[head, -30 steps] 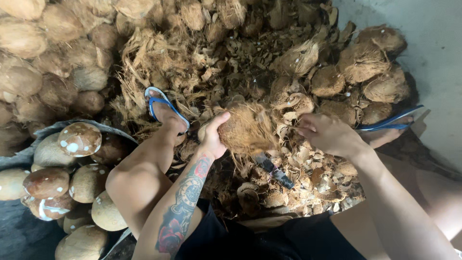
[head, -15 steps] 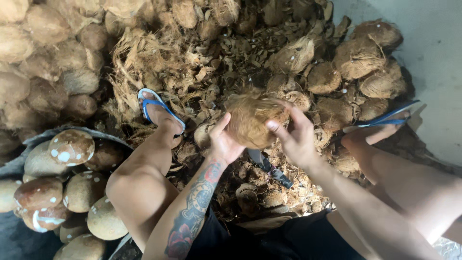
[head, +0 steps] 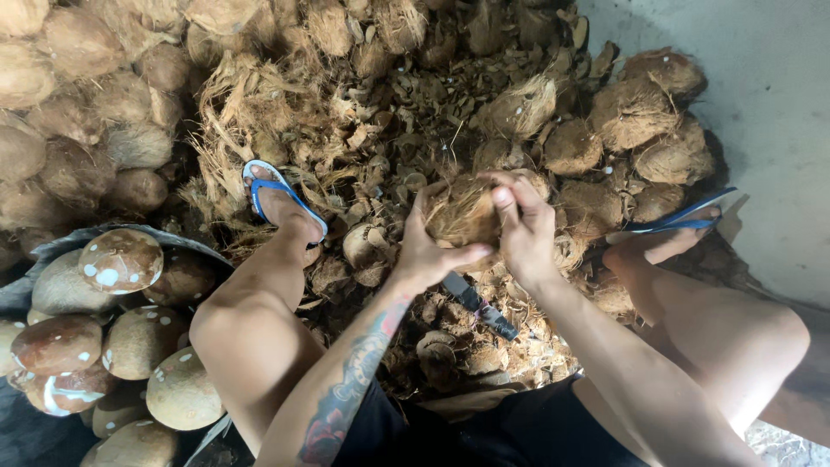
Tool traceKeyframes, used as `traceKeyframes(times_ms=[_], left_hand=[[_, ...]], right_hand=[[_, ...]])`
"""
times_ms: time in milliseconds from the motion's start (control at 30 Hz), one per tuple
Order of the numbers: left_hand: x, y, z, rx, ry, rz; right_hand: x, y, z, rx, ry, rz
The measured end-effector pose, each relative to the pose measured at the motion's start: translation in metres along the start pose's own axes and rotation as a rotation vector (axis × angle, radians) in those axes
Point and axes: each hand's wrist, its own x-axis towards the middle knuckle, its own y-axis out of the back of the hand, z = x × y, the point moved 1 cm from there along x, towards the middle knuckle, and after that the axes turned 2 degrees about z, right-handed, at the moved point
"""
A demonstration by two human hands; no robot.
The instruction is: The person uses a curved blade to shave the outer husk off a coconut and then uses their hands to pull away the remaining fibers before placing it in a bucket and draining the liquid into another container.
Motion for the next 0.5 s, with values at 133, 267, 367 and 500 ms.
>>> traceKeyframes(times_ms=[133, 267, 367, 500], left_hand=[[-0.013, -0.004, -0.005, 0.266, -0.066, 0.095], [-0.003, -0.010, -0.003, 0.113, -0.084, 0.194], [0.000, -0.006, -0.008, 0.029, -0.014, 0.235], [0.002, 0.017, -0.015, 0.019, 0.024, 0.221]], right_hand=[[0.017, -0.003, -0.018, 0.183, -0.266, 0.301], [0.028, -0.007, -0.020, 0.147, -0.168, 0.232], [0.027, -0.003, -0.029, 0.044, -0.049, 0.135], [0.031, 0.019, -0.006, -0.254, 0.266, -0.107]])
